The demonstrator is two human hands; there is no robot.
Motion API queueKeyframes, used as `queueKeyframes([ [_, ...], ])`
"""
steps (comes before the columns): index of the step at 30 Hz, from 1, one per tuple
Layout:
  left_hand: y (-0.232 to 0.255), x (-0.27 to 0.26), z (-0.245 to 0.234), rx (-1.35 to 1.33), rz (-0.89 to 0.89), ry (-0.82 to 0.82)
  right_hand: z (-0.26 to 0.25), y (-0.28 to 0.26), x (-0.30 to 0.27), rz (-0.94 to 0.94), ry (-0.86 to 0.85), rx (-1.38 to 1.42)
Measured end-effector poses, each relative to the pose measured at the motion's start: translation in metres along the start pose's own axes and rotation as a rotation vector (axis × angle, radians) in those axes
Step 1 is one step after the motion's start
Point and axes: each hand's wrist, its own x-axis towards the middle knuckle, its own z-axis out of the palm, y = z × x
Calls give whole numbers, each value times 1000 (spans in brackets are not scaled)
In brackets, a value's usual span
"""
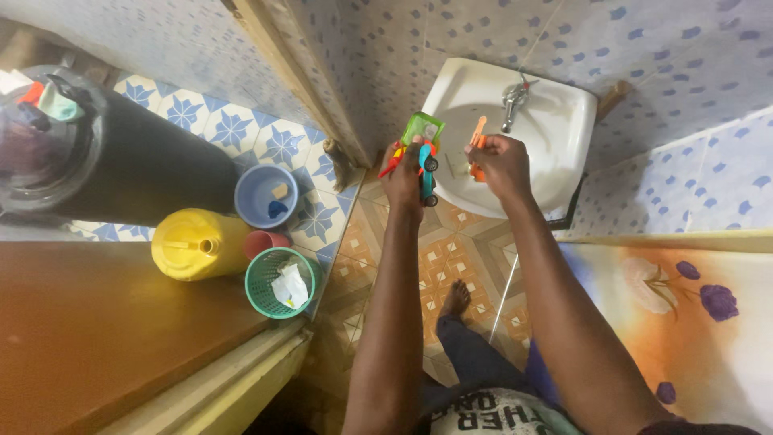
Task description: The person washes several colorful plastic toys under a running tap in a small sink, then places them into a large water container. The person then pours water from a yellow jerrycan into a blue basin and scrubs a blue cloth with a bar of soap before rinsing it in the sink.
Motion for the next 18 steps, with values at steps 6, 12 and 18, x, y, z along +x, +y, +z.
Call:
queueKeyframes([
  [6,39,-1,-45,-47,53,30,65,-56,-27,157,-181,230],
  [12,98,12,-107,-264,104,105,156,-105,-49,33,-233,287],
  [18,188,17,-212,-261,317,180,271,-148,-66,-103,-454,274],
])
